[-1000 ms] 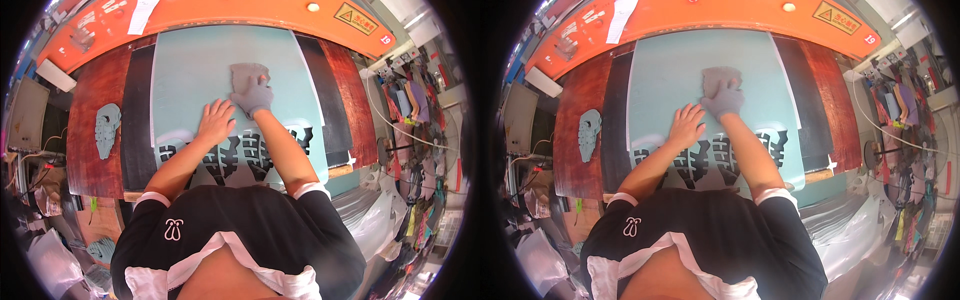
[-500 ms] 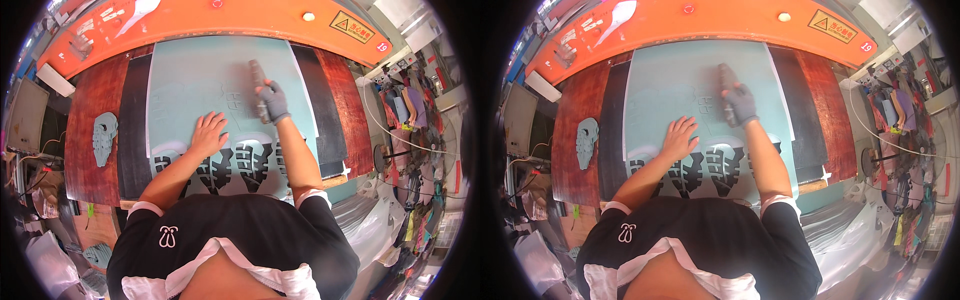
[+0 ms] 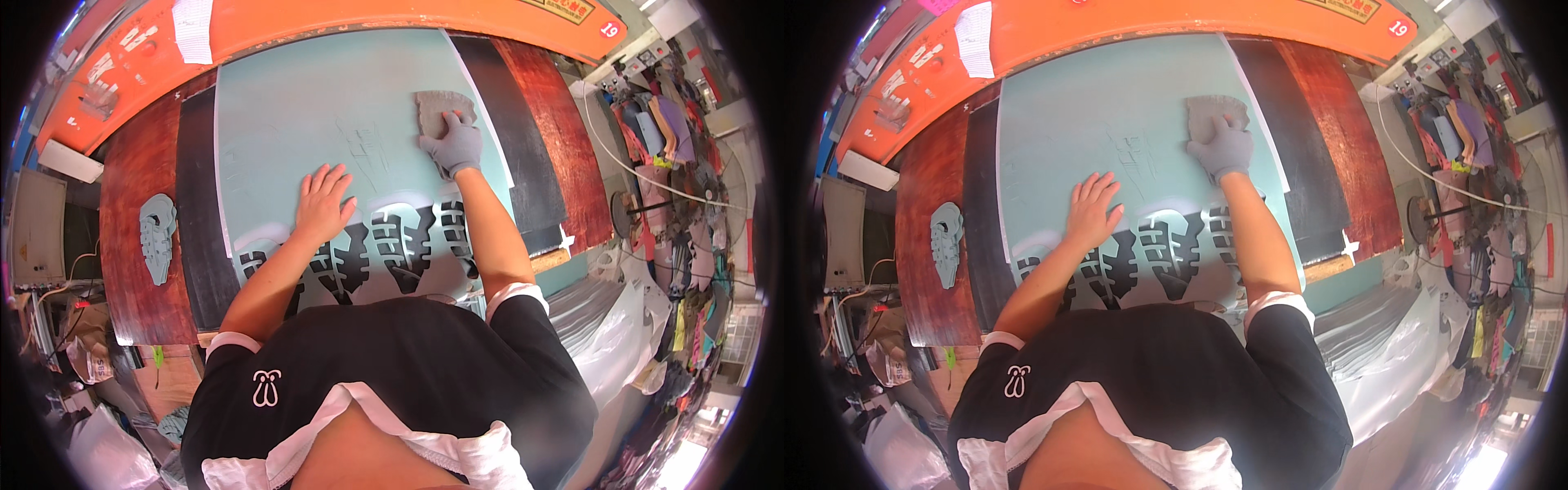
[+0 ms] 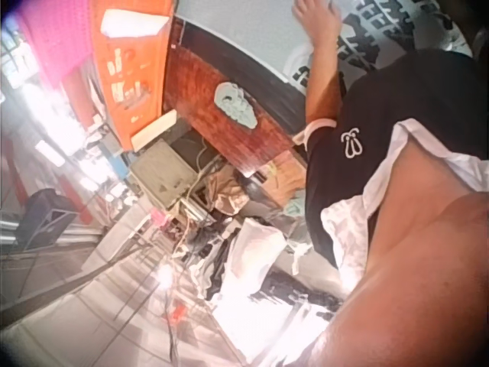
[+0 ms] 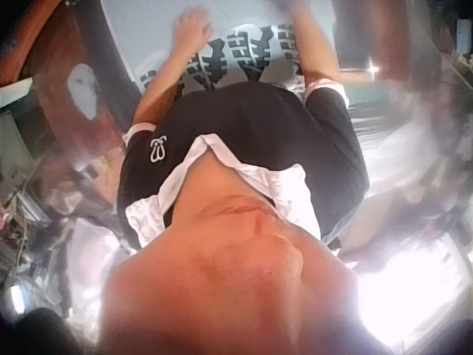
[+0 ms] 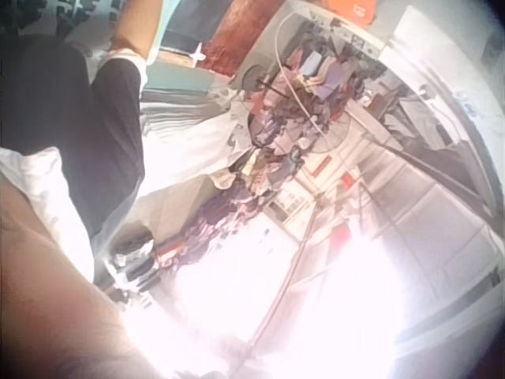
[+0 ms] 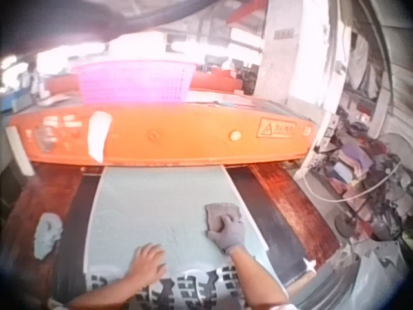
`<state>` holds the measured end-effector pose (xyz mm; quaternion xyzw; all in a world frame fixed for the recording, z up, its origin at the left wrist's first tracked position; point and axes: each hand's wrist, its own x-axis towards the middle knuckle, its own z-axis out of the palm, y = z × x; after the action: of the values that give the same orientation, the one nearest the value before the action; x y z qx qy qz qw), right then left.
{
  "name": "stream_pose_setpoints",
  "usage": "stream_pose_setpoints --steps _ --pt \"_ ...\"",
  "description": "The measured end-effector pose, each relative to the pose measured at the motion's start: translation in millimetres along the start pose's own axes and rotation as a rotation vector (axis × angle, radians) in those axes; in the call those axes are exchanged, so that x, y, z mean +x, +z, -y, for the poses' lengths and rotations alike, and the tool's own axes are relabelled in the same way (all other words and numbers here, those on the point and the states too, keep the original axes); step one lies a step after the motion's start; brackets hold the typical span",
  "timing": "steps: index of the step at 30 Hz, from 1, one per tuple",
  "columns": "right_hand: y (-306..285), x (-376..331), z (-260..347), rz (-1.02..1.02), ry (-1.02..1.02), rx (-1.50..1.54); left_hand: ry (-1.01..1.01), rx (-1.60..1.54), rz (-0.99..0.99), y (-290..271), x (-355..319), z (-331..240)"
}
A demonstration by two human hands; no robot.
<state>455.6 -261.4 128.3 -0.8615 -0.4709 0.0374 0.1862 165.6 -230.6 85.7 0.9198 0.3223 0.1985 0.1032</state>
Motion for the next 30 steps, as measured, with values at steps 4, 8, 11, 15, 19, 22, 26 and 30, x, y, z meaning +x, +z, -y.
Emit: stream_pose_setpoints --steps 4,8,11,15,19,22,26,30 --pt "5 8 -20 0.020 -0.021 0.186 -0.005 -0.003 0.021 4 2 4" --pt "7 -5 -59 -0.162 0.035 0.537 0.035 -0.088 0.003 0 -1 6" --pt "-3 -41 -98 -0.253 0.102 0.497 0.064 -0.132 -0.046 -17 -22 10" --pt "-23 -129 -143 -0.327 0.098 0.205 -0.080 -0.069 -0.118 -57 -90 32" --pt "-30 -211 -169 -0.294 0.081 0.009 -0.297 0.038 -0.197 -87 -189 53" --pt "-28 -229 -174 -0.344 0.056 -0.031 -0.550 0.030 -0.249 -83 -239 48" --pt "-24 -223 -174 -0.480 0.046 0.017 -0.629 -0.034 -0.286 -63 -259 34" --pt "-24 -226 -176 -0.515 -0.007 0.067 -0.585 -0.132 -0.403 -56 -269 30"
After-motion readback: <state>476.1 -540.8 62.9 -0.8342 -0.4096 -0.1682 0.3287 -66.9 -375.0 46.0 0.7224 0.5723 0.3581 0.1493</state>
